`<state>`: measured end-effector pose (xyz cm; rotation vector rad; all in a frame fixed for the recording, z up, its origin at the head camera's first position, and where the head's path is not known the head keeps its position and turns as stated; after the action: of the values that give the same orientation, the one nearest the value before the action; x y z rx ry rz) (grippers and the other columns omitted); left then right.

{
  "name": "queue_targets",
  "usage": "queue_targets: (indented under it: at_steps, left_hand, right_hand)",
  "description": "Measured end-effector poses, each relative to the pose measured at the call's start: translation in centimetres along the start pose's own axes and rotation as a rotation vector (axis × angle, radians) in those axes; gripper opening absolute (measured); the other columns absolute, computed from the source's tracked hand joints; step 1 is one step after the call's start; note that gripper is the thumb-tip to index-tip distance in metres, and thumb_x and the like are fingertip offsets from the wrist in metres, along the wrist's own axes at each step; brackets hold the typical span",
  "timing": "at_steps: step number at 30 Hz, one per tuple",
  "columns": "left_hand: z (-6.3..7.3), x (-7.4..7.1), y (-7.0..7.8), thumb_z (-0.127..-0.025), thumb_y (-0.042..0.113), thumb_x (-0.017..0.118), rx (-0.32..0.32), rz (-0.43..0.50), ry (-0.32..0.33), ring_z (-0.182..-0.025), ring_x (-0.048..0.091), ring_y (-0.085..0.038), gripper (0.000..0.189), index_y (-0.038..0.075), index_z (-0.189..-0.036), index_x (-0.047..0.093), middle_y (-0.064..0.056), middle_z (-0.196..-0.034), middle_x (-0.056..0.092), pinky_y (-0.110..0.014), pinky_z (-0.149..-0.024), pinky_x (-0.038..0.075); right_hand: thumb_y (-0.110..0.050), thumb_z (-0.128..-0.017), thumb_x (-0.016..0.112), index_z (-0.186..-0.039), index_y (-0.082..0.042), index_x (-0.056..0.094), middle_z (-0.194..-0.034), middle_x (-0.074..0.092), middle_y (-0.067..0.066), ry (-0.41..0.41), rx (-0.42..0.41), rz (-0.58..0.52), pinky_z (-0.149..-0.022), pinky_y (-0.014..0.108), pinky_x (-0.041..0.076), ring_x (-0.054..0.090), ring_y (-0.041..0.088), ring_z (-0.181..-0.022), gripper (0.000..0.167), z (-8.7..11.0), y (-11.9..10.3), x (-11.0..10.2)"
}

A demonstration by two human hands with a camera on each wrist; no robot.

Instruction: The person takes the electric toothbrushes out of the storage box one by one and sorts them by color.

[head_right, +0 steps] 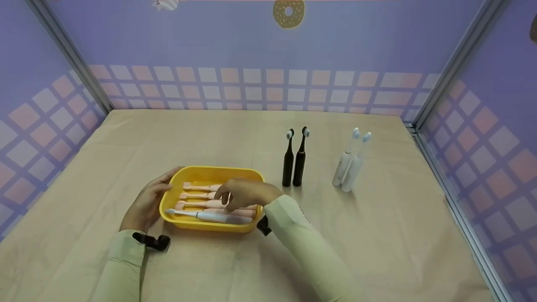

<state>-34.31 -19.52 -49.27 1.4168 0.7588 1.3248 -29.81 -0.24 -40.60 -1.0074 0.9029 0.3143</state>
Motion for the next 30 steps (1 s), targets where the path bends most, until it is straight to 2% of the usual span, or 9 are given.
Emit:
queue_targets:
  at_steps: [7,14,20,26,30]
  left_hand:
    - [0.0,0.0,0.0,-0.098,0.003,0.038,0.002,-0.011,0.0,-0.147,0.019,-0.011,0.056,0.012,-0.152,0.03,0.002,-0.16,0.024,-0.031,-0.119,0.023]
    - [0.0,0.2,0.0,-0.099,0.003,0.035,0.015,0.007,-0.053,-0.148,0.02,-0.015,0.056,0.011,-0.154,0.025,-0.001,-0.161,0.021,-0.034,-0.118,0.026]
    - [0.0,0.2,0.0,-0.099,0.003,0.036,0.013,0.018,-0.04,-0.147,0.022,-0.014,0.056,0.011,-0.153,0.027,-0.001,-0.16,0.023,-0.033,-0.118,0.026]
    - [0.0,0.1,0.0,-0.098,0.002,0.037,0.006,0.012,-0.019,-0.147,0.021,-0.013,0.056,0.012,-0.152,0.029,0.001,-0.16,0.023,-0.033,-0.118,0.025]
    - [0.0,0.1,0.1,-0.098,0.001,0.036,0.015,0.014,-0.028,-0.147,0.021,-0.015,0.056,0.011,-0.153,0.028,-0.001,-0.16,0.023,-0.033,-0.119,0.025]
  right_hand:
    - [-0.007,-0.088,0.066,-0.13,-0.002,0.06,-0.113,0.069,0.013,-0.064,0.048,0.02,-0.092,0.036,0.053,0.065,0.022,-0.102,0.043,-0.9,-0.1,0.7]
    - [-0.008,-0.086,0.068,-0.129,-0.006,0.061,-0.113,0.069,0.009,-0.104,0.153,0.026,-0.088,0.035,0.054,0.063,0.019,-0.1,0.044,-1.6,0.7,1.3]
    - [-0.009,-0.085,0.069,-0.13,-0.009,0.061,-0.112,0.068,0.006,-0.13,0.206,0.015,-0.088,0.034,0.054,0.062,0.016,-0.098,0.045,-2.1,1.3,1.6]
    - [-0.013,-0.085,0.071,-0.13,-0.012,0.061,-0.112,0.068,0.004,-0.152,0.227,0.007,-0.089,0.033,0.053,0.062,0.015,-0.097,0.046,-2.4,1.6,2.0]
    - [-0.012,-0.084,0.072,-0.128,-0.012,0.062,-0.11,0.068,0.003,-0.175,0.232,-0.01,-0.085,0.032,0.054,0.062,0.013,-0.091,0.045,-2.6,1.6,2.3]
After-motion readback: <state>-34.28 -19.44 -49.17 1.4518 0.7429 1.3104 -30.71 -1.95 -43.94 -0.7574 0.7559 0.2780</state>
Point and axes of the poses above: each hand's wrist, its own z-axis away from the middle knuckle, its own x-axis out of the palm, y = z × x, the point moved 10 cm from there along -z, towards the middle knuckle
